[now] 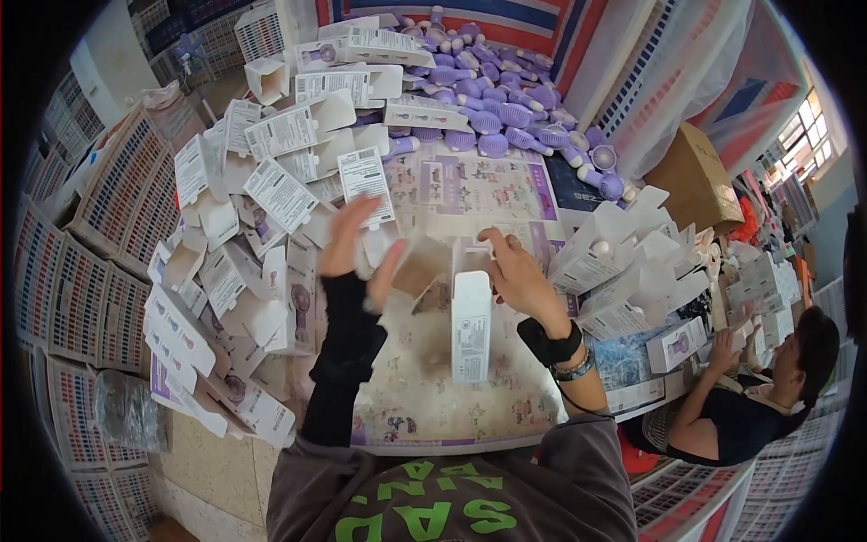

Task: Sorting and packing small purple items into white cardboard boxes at a factory workstation.

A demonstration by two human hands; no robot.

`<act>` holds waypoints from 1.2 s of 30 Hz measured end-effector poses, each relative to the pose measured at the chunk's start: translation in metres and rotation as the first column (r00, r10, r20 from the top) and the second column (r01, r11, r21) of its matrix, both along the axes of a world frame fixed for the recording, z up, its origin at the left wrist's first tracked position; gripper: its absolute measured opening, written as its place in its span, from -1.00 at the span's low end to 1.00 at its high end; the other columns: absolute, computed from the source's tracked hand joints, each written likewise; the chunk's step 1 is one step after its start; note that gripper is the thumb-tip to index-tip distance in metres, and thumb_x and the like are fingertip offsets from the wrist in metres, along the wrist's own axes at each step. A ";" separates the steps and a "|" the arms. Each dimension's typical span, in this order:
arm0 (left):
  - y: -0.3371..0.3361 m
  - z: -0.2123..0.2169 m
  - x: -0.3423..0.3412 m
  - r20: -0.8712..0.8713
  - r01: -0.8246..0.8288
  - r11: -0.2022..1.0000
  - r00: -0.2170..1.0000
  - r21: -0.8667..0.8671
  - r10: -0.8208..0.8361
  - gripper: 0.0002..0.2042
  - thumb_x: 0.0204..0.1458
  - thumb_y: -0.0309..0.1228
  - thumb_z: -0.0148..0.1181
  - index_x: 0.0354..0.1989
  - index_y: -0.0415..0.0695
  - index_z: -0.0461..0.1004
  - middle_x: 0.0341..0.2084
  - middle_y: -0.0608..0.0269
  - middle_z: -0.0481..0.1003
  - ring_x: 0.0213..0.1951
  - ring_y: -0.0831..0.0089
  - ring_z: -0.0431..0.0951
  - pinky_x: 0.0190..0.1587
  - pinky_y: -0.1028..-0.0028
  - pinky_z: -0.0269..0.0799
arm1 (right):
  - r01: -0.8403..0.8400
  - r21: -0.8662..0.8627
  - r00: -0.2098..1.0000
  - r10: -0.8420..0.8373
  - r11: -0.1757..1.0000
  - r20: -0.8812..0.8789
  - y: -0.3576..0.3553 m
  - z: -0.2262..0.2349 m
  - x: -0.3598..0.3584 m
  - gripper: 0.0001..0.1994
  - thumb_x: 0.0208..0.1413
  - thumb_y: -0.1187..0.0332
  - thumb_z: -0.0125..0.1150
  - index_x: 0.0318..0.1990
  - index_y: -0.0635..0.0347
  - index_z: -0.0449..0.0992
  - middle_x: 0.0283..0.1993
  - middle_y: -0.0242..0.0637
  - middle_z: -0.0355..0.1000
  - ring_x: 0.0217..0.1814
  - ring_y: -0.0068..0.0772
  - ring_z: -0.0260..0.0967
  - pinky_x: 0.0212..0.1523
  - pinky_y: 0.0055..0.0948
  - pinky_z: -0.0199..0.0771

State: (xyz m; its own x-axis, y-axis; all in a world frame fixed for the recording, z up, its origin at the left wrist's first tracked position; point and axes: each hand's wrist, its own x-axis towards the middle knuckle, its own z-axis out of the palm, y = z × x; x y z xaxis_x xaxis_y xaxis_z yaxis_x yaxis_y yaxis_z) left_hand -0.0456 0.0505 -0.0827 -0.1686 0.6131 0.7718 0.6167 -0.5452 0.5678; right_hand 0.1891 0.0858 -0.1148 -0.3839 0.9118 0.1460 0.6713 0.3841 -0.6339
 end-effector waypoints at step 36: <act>-0.135 -0.088 0.017 -0.174 0.143 0.616 0.888 -0.774 -0.425 0.03 -0.40 -0.45 0.28 0.36 0.03 -0.17 -0.07 -0.18 0.20 -0.19 -0.10 0.38 -0.10 0.23 0.37 | 0.117 -0.014 0.993 -0.117 0.993 -0.030 0.085 -0.048 0.031 -0.25 -0.38 0.52 0.20 0.14 0.16 0.12 -0.16 0.05 0.38 -0.04 -0.09 0.38 -0.07 -0.08 0.37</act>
